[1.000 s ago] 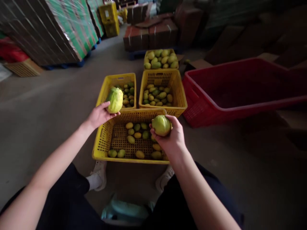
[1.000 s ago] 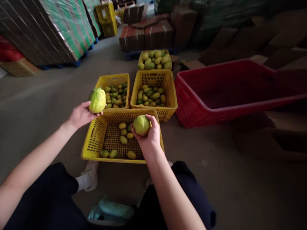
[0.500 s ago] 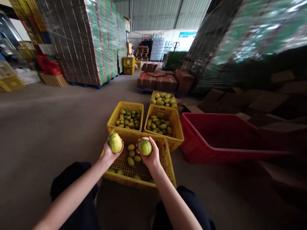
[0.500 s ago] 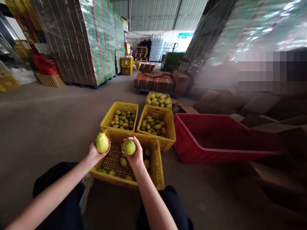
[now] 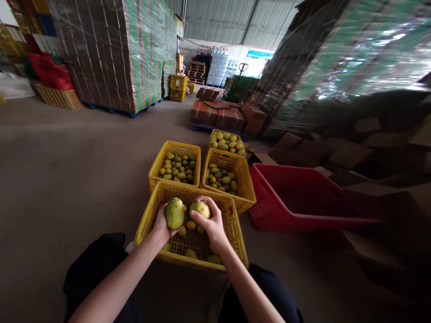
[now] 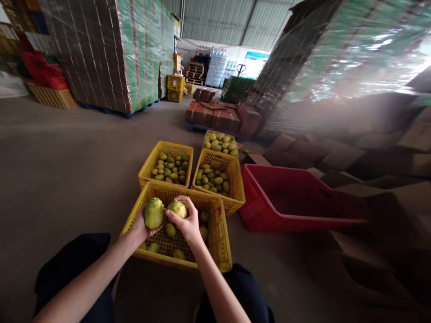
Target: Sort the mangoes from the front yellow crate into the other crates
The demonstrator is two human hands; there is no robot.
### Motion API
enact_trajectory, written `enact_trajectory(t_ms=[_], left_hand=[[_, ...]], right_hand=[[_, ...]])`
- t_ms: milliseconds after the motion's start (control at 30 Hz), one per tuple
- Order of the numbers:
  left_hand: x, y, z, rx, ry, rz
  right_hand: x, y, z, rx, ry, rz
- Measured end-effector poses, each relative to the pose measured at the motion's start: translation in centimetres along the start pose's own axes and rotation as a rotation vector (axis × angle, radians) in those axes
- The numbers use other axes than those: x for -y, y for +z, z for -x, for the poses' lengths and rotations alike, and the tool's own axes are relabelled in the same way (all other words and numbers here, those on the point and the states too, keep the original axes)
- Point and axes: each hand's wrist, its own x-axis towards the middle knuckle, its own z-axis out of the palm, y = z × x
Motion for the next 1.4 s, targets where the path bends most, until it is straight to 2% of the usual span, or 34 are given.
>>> enact_trajectory(t_ms=[67,167,367,500,633,833,1067,1167,1300,1400], left_hand=[[0.3,-0.3,-0.2,-0.041,0.067,-0.037],[0.6,-0.6,-0.3,-0.041,0.205,-0.031],[0.3,-1.1,-0.1,0.017,0.51,-0.177],[0.1,-1.7,0.2,0.157,0.736,-0.38],[-0.1,-1.7,0.9,0.26,0.824,-0.514],[0.3,-1.2,1.3,0.228,0.838,-0.489],[0.4,-1.4,0.4,0.053,0.722,-0.37],[0.2,-1.3,0.7,-0.007,0.619,-0.308],[-0.2,-1.3,1.5,0.103,0.405,-0.352],[-0.4,-1.3,1.7,0.099,0.275,-0.517]], right_hand=[[-0.6,0.9,0.6,0.016,-0.082,0.033],[-1.7,1.7,1.5,0.004,-0.08,0.01],[-1.1,1.0,1.9,0.136,-0.148,0.144],[-0.9,0.5,2.0,0.18,-0.195,0.248],[-1.3,0.7,2.6,0.127,-0.243,0.267],[-1.3,0.9,3.1,0.061,-0.264,0.264],[-2.0,1.4,3.0,0.047,-0.178,0.214],[-2.2,1.9,3.3,0.005,-0.004,0.09],[-2.5,1.6,3.3,-0.028,0.388,-0.235],[-2.7,0.7,2.8,0.008,0.483,-0.333]])
